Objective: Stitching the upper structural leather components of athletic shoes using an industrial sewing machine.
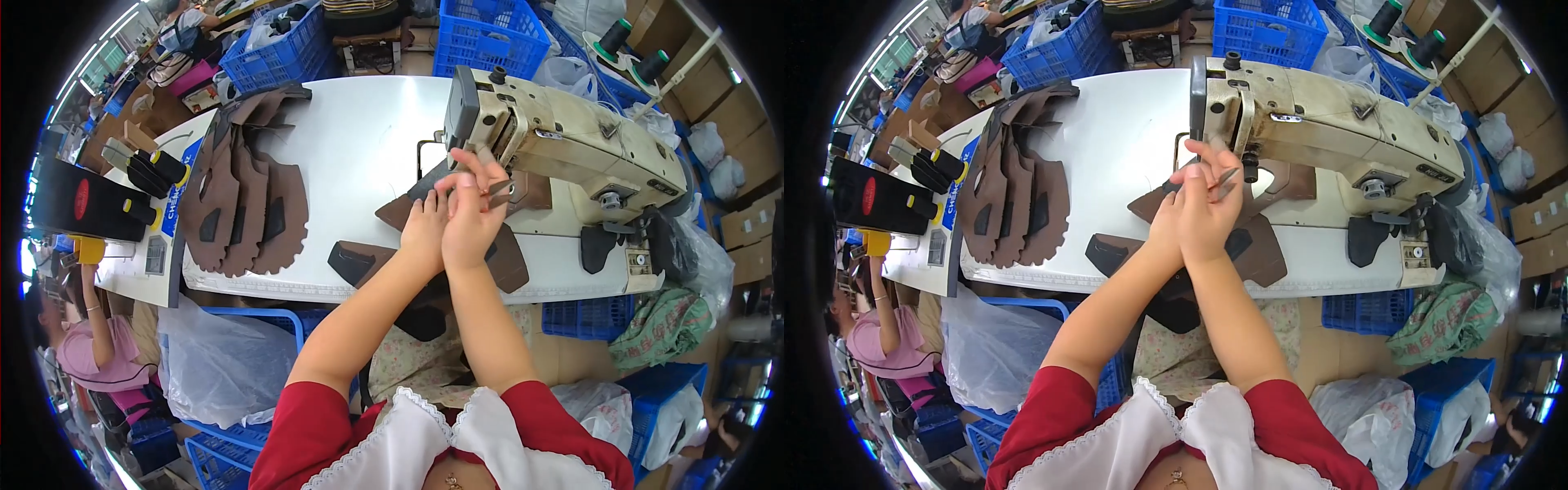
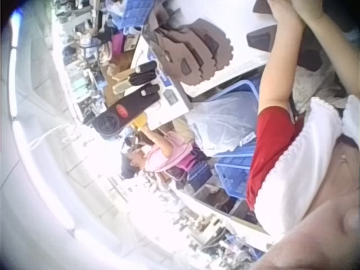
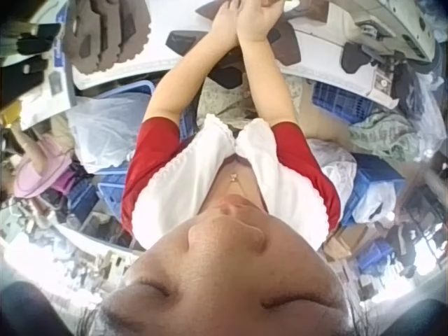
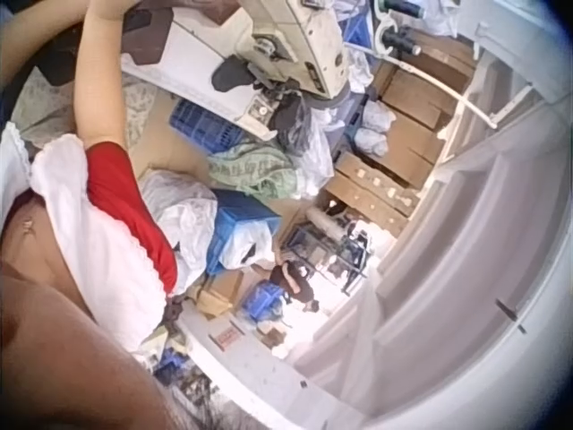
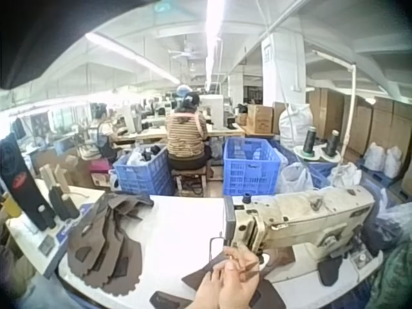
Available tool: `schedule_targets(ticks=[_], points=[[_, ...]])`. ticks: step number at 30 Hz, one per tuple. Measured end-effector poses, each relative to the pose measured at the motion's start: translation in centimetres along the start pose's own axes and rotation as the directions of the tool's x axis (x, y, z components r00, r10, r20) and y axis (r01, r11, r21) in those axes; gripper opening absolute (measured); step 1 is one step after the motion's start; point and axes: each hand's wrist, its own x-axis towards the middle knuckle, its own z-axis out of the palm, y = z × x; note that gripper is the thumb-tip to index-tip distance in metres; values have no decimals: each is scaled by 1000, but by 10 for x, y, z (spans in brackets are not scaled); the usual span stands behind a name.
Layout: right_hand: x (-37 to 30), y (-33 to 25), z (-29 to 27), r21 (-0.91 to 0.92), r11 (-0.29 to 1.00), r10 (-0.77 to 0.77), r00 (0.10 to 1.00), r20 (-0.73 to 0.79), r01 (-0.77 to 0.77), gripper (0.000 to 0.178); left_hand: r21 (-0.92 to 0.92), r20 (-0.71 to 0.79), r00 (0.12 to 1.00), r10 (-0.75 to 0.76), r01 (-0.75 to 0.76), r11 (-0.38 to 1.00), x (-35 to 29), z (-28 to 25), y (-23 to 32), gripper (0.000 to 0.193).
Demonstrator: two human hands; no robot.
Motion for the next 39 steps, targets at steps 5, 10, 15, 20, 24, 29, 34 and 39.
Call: schedule_targets(ticks=[5, 10, 15, 20, 24, 29, 34, 39], points=[[4, 8, -64, -267, 961, -15, 974, 225, 76, 15, 90, -45, 999, 8, -4, 996, -6, -11, 5, 55], [19, -25, -113, -648, 677, 14, 875, 484, 348, 28, 119, -66, 994, 91, -83, 989, -21, -20, -19, 51], [28, 5, -149, -783, 84, 264, 744, 614, 616, 44, 102, -15, 984, 177, -175, 979, -25, -36, -33, 49], [16, 10, -146, -835, 90, 282, 790, 544, 543, 45, 62, -11, 979, 204, -203, 977, -26, -40, -39, 47], [16, 8, -146, -837, 98, 287, 789, 542, 539, 44, 44, -13, 976, 219, -218, 975, -22, -41, -40, 46], [7, 5, -149, -849, 94, 285, 803, 524, 521, 44, 22, 9, 967, 254, -254, 967, -20, -43, -38, 46], [-1, -4, -150, -863, 53, 276, 823, 497, 503, 47, 4, -1, 953, 304, -304, 953, -18, -42, -36, 46], [-9, -13, -149, -860, 41, 288, 818, 497, 508, 49, -16, -2, 943, 332, -332, 943, -23, -44, -34, 45]])
